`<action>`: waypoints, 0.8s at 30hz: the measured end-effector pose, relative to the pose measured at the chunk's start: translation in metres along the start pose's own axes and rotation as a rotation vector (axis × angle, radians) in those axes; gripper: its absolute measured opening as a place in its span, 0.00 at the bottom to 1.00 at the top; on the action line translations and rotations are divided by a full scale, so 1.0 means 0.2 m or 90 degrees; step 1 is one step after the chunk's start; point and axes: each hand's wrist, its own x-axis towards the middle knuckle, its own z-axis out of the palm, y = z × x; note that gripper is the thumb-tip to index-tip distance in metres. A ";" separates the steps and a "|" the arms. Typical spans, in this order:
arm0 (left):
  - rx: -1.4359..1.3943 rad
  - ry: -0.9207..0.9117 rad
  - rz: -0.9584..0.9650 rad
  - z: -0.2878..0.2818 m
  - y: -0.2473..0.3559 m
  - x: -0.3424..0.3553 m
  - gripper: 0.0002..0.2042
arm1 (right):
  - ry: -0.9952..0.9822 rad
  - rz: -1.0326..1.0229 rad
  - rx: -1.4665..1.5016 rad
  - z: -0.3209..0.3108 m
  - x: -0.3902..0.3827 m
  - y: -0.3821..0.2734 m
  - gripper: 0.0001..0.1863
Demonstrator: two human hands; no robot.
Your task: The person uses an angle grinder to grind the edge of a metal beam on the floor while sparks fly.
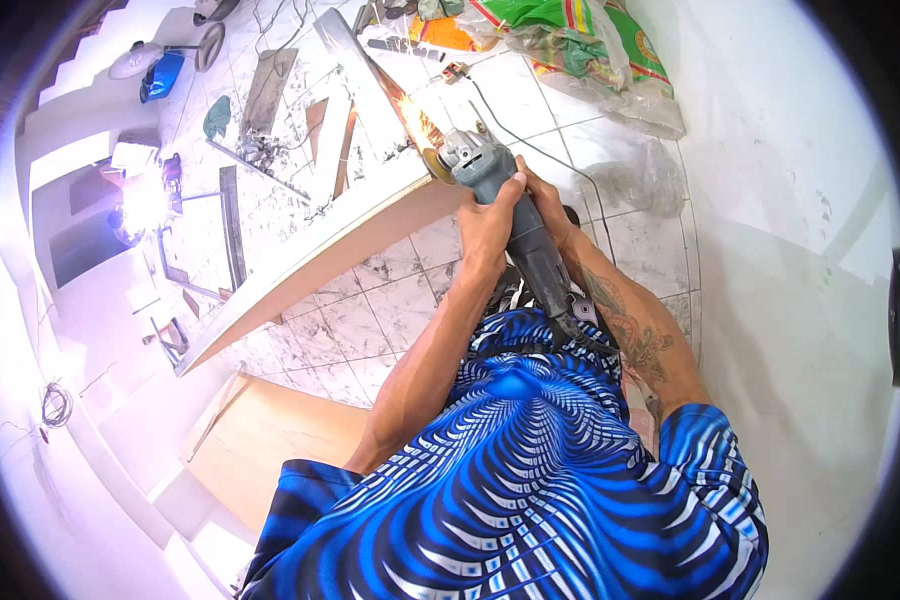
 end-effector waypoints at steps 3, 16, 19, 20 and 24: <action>-0.013 -0.026 0.019 -0.01 -0.01 0.00 0.28 | 0.016 0.010 -0.005 0.02 -0.02 -0.01 0.24; -0.021 -0.017 -0.014 -0.01 0.01 0.00 0.30 | -0.007 -0.005 0.005 0.00 0.00 0.01 0.25; -0.025 -0.008 0.003 0.00 0.01 0.00 0.29 | -0.024 -0.003 0.029 -0.02 0.01 0.02 0.25; -0.020 -0.007 0.006 -0.01 0.00 0.00 0.28 | -0.017 -0.005 0.030 -0.02 0.02 0.03 0.25; -0.015 -0.006 0.009 0.00 0.03 -0.01 0.26 | -0.005 -0.008 0.025 -0.01 0.02 0.03 0.25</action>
